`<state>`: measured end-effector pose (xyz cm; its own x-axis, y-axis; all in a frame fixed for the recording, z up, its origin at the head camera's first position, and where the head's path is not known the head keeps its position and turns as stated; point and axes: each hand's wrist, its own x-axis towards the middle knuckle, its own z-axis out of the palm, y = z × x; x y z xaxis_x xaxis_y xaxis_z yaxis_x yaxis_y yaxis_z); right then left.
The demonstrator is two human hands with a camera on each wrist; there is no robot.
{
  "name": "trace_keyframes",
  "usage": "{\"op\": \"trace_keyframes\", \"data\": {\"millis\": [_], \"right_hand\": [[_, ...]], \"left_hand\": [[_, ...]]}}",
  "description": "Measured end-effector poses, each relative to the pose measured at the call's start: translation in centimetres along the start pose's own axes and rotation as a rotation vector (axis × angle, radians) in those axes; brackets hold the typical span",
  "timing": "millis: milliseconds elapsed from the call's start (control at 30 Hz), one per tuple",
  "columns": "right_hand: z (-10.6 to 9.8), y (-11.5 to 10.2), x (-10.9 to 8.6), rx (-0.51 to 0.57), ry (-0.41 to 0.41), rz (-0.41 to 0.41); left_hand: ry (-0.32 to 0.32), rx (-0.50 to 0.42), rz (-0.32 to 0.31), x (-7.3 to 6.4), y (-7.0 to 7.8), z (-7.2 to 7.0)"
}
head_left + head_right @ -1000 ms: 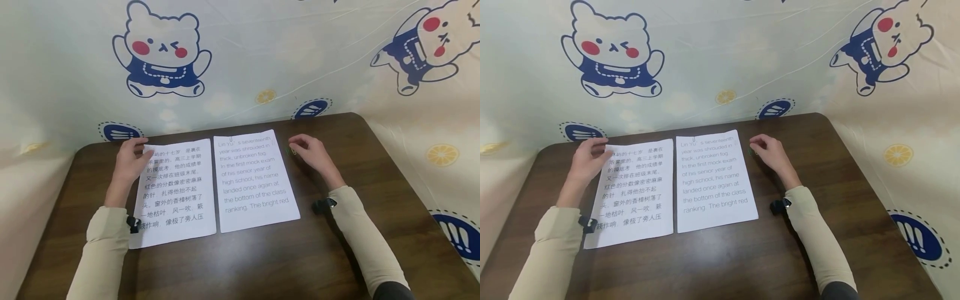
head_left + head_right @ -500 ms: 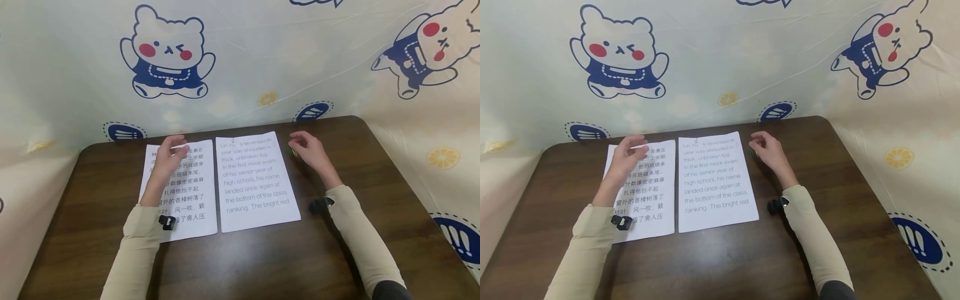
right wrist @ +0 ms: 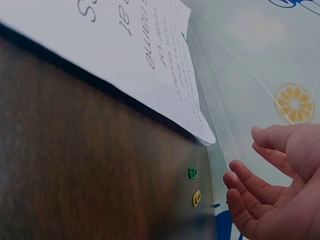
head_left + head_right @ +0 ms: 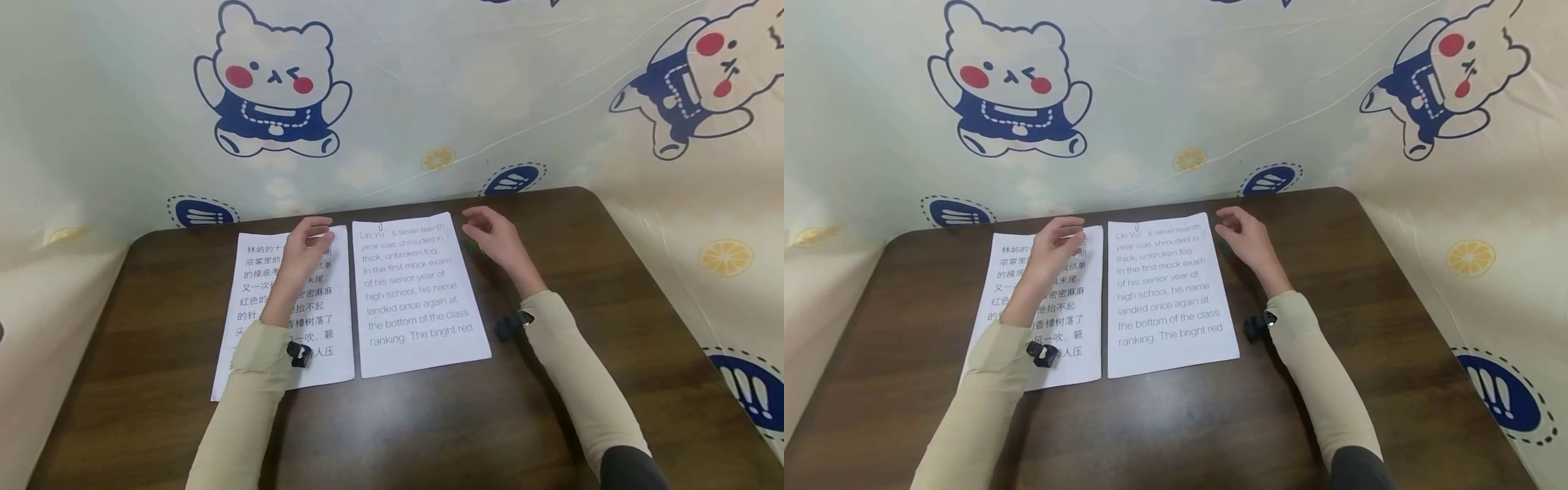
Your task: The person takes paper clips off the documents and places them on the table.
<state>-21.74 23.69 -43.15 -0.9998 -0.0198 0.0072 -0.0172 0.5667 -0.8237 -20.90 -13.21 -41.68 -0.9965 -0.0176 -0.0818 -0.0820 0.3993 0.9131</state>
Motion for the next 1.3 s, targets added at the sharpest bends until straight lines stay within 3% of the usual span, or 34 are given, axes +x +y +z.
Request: {"op": "trace_keyframes", "data": {"millis": [333, 700, 1033, 1300], "right_hand": [[0.7, 0.0, 1.0, -0.021, -0.009, 0.049], [1.4, -0.5, 2.4, -0.099, -0.053, 0.086], [2.1, -1.1, 3.6, -0.154, -0.088, 0.098], [2.7, -2.1, 4.2, -0.215, -0.100, 0.112]], "left_hand": [[-0.011, 0.062, -0.011, 0.9, 0.0, 1.8], [-0.034, 0.140, -0.047, 2.1, -0.5, 2.6], [-0.060, 0.150, 0.012, 2.6, -0.3, 3.4], [-0.048, 0.167, 0.010, 2.9, 0.0, 4.3]]}}
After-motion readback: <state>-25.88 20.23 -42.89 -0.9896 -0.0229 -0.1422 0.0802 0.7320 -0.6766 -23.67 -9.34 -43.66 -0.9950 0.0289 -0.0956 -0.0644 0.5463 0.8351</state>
